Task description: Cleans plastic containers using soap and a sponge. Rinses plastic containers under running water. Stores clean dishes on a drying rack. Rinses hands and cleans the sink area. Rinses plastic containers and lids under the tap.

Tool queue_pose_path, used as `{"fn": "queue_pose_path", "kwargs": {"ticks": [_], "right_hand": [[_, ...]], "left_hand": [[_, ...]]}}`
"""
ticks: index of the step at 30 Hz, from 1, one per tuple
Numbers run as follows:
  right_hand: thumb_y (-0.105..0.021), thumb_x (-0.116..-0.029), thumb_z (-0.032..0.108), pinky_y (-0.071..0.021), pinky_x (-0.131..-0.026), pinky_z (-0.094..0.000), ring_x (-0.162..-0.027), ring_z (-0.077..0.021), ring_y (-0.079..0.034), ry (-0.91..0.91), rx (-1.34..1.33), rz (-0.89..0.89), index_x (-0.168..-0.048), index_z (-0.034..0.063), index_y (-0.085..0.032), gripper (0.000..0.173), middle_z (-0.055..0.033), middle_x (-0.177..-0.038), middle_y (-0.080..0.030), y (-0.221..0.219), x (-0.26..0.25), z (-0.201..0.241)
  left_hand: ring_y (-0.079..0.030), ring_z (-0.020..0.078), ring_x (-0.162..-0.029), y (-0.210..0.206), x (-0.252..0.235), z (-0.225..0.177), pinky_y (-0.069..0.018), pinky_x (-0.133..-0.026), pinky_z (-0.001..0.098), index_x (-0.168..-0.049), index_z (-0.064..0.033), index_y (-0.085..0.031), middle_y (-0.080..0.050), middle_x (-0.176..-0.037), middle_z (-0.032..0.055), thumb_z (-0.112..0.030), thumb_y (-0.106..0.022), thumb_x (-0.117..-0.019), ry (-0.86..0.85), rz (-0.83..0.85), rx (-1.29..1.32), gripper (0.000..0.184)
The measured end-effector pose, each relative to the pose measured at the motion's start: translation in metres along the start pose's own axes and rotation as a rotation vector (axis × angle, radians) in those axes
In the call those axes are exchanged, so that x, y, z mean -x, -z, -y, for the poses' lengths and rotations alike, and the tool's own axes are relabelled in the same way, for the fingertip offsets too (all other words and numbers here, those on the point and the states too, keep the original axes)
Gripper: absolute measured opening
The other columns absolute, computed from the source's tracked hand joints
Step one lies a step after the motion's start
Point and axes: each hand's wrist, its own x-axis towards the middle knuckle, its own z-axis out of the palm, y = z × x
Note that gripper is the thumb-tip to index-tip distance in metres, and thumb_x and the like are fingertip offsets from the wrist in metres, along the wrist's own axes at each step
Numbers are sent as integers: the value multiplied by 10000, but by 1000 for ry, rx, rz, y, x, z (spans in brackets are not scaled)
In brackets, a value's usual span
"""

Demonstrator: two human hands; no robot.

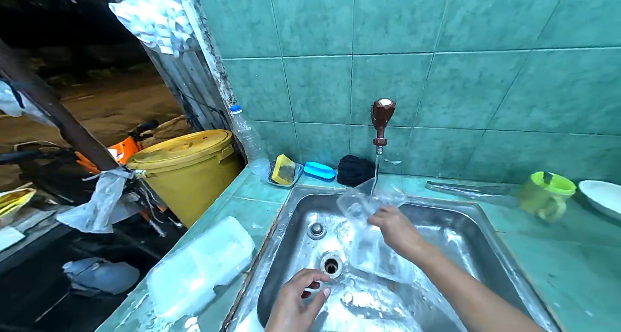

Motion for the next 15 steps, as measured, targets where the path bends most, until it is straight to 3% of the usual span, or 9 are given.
{"fn": "queue_pose_path", "kwargs": {"ticks": [1, 4, 8, 12, 15], "right_hand": [[-489, -934, -118, -491, -1042, -526, -1160, -378, -653, 24, -10, 2, -1145, 45, -743, 368, -171, -1100, -739, -2, -2, 1], [-462, -961, -97, -449, -1094, -514, -1215, -384, -623, -131, -34, 58, -1230, 34, -715, 392, -201, -1174, -714, -3, -6, 16], [-495, -928, -128, -485, -1040, -543, -1149, -402, -653, 113, -83, 137, -1168, 20, -722, 363, -206, -1119, -725, -18, 6, 39], [-438, -968, -94, -440, -1107, -525, -1230, -382, -620, -138, -75, 119, -1231, 34, -713, 402, -201, -1203, -709, -6, 5, 22], [-459, -956, -105, -464, -1080, -521, -1184, -385, -643, -52, -50, 125, -1194, 34, -726, 384, -198, -1146, -725, -8, 8, 16]], "left_hand": [[-696, 177, -1051, 0, 0, 0, -596, -881, 332, -1148, -47, -739, -693, -1215, 117, -165, -691, -949, -2, 1, -5, 236], [-696, 178, -1055, -1, 1, -3, -596, -884, 333, -1151, -48, -737, -694, -1212, 113, -166, -691, -948, 7, 5, -12, 239], [-696, 191, -1064, 2, 1, 0, -598, -893, 355, -1149, -38, -735, -692, -1220, 121, -155, -698, -944, 7, -11, 0, 239], [-697, 188, -1059, 8, -2, -1, -601, -884, 353, -1141, -50, -740, -696, -1209, 112, -169, -701, -942, 2, -37, -38, 235], [-689, 180, -1086, 5, -13, -6, -594, -902, 347, -1155, -75, -737, -696, -1221, 90, -199, -682, -952, -30, -18, -80, 244]]}}
